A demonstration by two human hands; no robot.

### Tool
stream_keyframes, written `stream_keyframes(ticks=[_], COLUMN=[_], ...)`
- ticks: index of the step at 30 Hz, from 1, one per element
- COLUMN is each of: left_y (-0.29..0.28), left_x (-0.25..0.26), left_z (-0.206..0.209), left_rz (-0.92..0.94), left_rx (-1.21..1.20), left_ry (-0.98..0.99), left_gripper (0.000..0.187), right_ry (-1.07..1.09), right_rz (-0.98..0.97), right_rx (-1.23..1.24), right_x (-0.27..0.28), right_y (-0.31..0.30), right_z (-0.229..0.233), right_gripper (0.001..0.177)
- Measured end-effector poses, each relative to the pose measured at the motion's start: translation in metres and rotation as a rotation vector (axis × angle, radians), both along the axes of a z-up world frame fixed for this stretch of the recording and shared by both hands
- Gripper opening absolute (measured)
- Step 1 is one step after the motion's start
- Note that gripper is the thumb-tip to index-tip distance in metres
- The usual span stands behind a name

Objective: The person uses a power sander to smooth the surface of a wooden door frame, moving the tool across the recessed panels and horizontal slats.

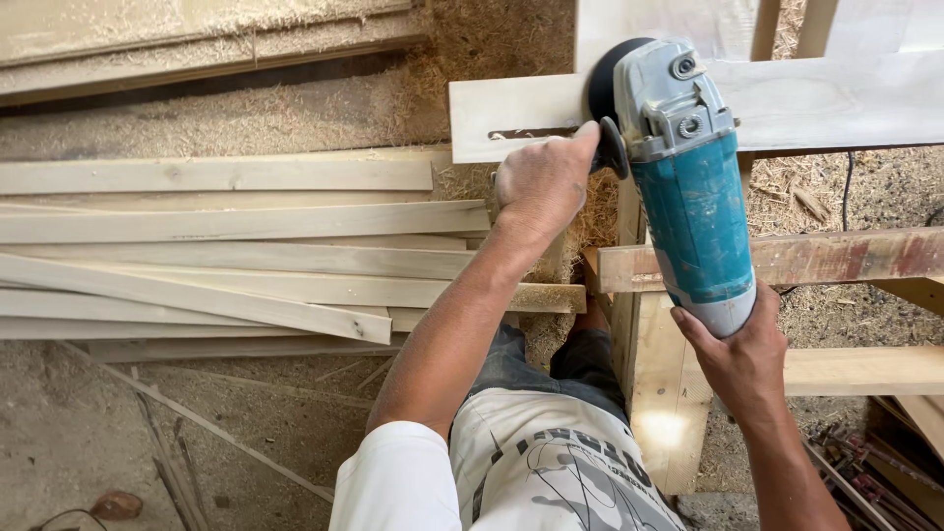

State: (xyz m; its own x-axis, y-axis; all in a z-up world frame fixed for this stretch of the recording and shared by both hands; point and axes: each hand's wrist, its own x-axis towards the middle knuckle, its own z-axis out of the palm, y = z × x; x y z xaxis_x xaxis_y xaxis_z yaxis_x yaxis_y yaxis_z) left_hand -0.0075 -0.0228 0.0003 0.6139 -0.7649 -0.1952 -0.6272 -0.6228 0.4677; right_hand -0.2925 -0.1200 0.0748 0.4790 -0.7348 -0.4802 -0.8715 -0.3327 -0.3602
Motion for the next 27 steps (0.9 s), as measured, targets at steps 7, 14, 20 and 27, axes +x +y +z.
stream_keyframes(ticks=[7, 14, 20, 27], left_y=[-0.052, -0.037, 0.041, 0.016], left_x=[-0.015, -0.008, 0.02, 0.013], left_z=[-0.001, -0.001, 0.004, 0.003], left_rz=[-0.075, -0.063, 0.04, 0.004], left_rx=[-0.028, 0.006, 0.033, 0.045], left_ry=[-0.01, 0.008, 0.015, 0.036], left_gripper=[0.006, 0.009, 0.019, 0.005], right_ry=[-0.024, -0.047, -0.112, -0.003], right_rz=[-0.149, -0.116, 0.012, -0.091], right_rx=[0.014, 0.023, 0.075, 0.166], right_x=[-0.021, -0.014, 0.026, 0.024], right_y=[-0.015, -0.002, 0.022, 0.007], right_z=[0.0, -0.005, -0.007, 0.004], right_gripper=[0.085, 0.083, 0.084, 0.087])
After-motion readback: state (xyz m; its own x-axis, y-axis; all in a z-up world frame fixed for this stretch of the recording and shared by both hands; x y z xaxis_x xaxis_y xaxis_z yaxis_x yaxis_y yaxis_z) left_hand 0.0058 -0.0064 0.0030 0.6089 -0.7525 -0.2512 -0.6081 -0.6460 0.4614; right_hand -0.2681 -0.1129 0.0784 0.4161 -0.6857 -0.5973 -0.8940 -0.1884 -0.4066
